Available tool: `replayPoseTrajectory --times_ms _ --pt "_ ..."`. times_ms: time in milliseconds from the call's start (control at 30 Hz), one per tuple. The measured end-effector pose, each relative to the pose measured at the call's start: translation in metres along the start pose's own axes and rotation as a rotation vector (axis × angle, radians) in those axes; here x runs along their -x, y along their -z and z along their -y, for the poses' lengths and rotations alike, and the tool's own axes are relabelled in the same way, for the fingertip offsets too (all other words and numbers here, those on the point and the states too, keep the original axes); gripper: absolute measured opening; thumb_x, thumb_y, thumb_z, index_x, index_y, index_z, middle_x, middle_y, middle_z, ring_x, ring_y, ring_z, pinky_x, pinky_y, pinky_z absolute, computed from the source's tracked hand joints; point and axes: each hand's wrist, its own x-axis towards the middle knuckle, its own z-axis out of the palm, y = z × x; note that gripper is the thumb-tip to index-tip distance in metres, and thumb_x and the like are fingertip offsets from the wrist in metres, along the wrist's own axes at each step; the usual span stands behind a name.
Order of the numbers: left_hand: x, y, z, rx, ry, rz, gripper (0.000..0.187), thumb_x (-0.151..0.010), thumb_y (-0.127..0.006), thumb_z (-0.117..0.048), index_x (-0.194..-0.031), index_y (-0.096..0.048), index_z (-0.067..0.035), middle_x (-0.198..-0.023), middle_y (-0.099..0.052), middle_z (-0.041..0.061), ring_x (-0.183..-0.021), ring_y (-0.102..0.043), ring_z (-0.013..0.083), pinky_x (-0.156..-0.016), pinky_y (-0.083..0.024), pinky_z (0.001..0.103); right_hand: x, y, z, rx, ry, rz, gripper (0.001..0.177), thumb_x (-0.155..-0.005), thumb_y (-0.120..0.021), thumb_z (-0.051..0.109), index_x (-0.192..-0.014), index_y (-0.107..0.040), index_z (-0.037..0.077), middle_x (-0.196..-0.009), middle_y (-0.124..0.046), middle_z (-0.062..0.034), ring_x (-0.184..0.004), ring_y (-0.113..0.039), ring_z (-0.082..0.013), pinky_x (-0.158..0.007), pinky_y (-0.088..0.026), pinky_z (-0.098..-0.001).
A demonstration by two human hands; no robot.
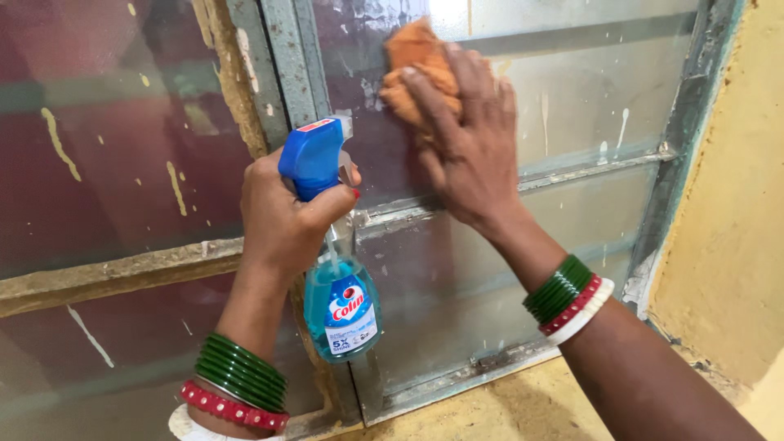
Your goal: The person cleans the window panes by wiping the glass with a cloth while holding a spray bottle.
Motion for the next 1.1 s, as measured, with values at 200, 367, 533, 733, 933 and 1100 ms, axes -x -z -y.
replayPoseTrajectory --times_ms 200,367,533,733,933,1100 --pt "-0.001 0.0 -0.001 0.02 -0.005 0.003 0.021 -0.068 -0.071 -0.022 -0.083 -0.075 -0.009 -0.075 -0.075 0.001 -0.069 -0.072 0.0102 -0.067 -0.055 0.026 0.02 0.0 -0.056 0.093 -0.124 -0.052 0.075 -0.097 -0.073 0.018 -0.164 -0.04 0.028 -0.169 -0.028 -0.0161 -0.156 -0.029 -0.0398 -0.127 -0.019 -0.0623" --pt "0.0 0.0 -0.002 -0.01 0.02 -0.016 0.021 -0.068 -0.071 -0.024 -0.083 -0.076 -0.011 -0.075 -0.076 0.0 -0.07 -0.073 0.0112 -0.069 -0.055 0.027 0.026 0.011 -0.107 -0.085 -0.447 -0.166 0.071 -0.094 -0.06 0.009 -0.161 -0.042 0.025 -0.157 -0.041 -0.0181 -0.147 -0.044 -0.0382 -0.124 -0.036 -0.0509" --pt "0.001 -0.001 -0.003 0.004 0.002 -0.029 0.021 -0.068 -0.071 -0.024 -0.084 -0.076 -0.011 -0.076 -0.076 0.0 -0.071 -0.074 0.0115 -0.069 -0.055 0.028 0.0 0.024 -0.103 -0.19 -0.455 -0.238 0.066 -0.097 -0.057 0.008 -0.16 -0.041 0.021 -0.152 -0.044 -0.0189 -0.142 -0.048 -0.0365 -0.123 -0.039 -0.047" --pt "0.0 0.0 -0.004 -0.028 0.01 -0.029 0.02 -0.068 -0.071 -0.024 -0.083 -0.076 -0.011 -0.074 -0.075 0.0 -0.069 -0.074 0.0125 -0.068 -0.055 0.028 -0.053 0.013 -0.004 -0.309 -0.063 -0.198 0.063 -0.097 -0.06 0.01 -0.157 -0.044 0.021 -0.152 -0.048 -0.0148 -0.14 -0.047 -0.0362 -0.123 -0.035 -0.045" --pt "0.001 0.001 -0.007 -0.019 -0.012 -0.021 0.021 -0.068 -0.07 -0.022 -0.084 -0.074 -0.009 -0.074 -0.075 0.002 -0.068 -0.073 0.0129 -0.068 -0.056 0.029 -0.068 -0.004 0.039 -0.049 0.207 -0.079 0.064 -0.104 -0.067 0.024 -0.163 -0.042 0.025 -0.166 -0.034 -0.0157 -0.154 -0.032 -0.0385 -0.129 -0.022 -0.0581" --pt "-0.001 0.003 -0.007 -0.016 -0.006 -0.004 0.021 -0.067 -0.07 -0.022 -0.083 -0.074 -0.008 -0.075 -0.075 0.002 -0.07 -0.074 0.0124 -0.069 -0.056 0.028 -0.053 -0.001 0.002 -0.011 0.125 -0.054 0.07 -0.1 -0.069 0.023 -0.163 -0.04 0.026 -0.167 -0.032 -0.0152 -0.155 -0.031 -0.039 -0.126 -0.018 -0.0597"
